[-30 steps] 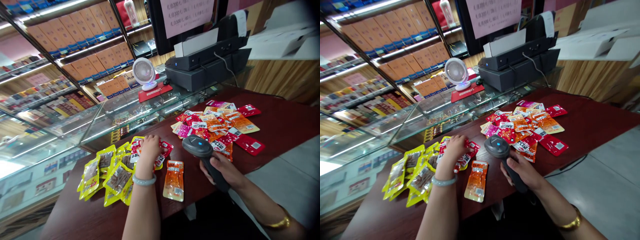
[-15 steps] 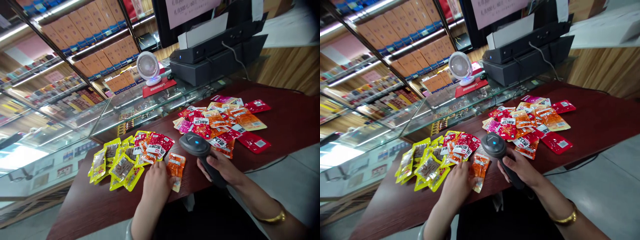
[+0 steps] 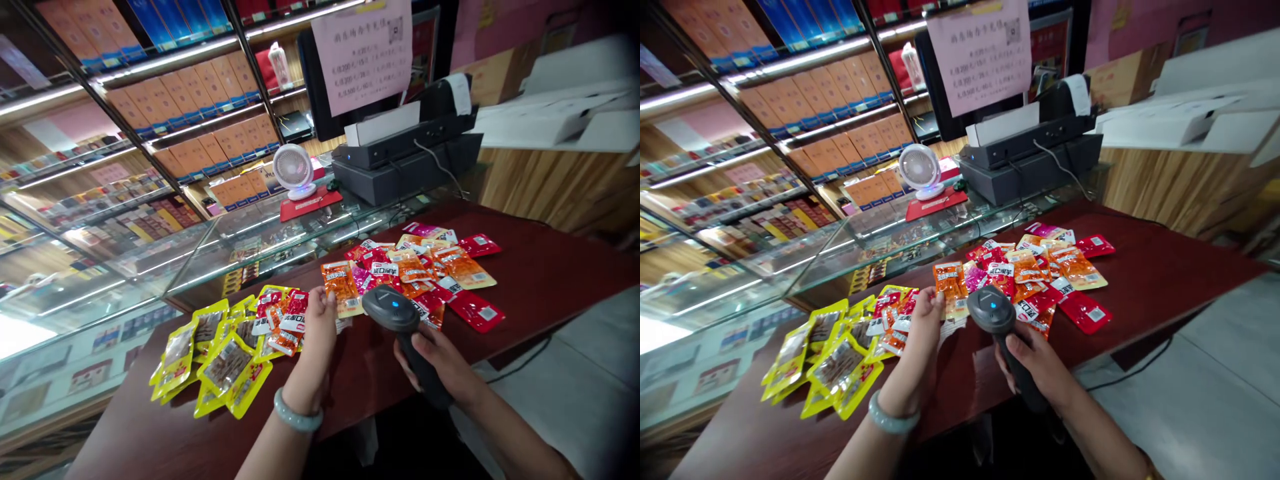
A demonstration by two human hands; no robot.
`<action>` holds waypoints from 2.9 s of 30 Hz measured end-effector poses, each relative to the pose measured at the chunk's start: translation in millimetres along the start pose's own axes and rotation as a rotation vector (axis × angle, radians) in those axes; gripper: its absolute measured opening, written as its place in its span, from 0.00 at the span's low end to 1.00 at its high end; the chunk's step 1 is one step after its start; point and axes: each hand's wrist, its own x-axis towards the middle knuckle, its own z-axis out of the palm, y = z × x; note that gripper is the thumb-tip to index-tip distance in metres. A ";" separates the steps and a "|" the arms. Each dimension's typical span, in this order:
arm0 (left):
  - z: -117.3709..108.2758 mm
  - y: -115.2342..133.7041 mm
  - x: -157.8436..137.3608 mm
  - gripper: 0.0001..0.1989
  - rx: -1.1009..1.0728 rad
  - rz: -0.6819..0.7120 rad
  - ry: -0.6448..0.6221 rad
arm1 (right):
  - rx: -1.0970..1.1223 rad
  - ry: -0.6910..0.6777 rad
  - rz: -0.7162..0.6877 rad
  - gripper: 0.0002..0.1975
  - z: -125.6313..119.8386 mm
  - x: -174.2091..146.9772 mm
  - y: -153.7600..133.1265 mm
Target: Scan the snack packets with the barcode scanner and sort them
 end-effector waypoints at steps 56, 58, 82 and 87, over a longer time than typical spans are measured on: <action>-76.8 2.2 7.9 0.12 0.568 0.012 0.044 | -0.066 -0.044 0.065 0.24 34.0 31.8 -2.0; -62.2 8.4 15.5 0.11 0.514 0.044 0.046 | -0.075 -0.038 0.065 0.25 31.7 31.4 -0.1; -119.4 15.8 -14.1 0.15 1.297 -0.063 -0.047 | -0.135 -0.100 0.162 0.25 40.9 25.7 12.7; -100.7 15.5 -15.8 0.14 1.052 -0.053 -0.068 | -0.121 -0.165 0.148 0.26 41.5 27.1 11.7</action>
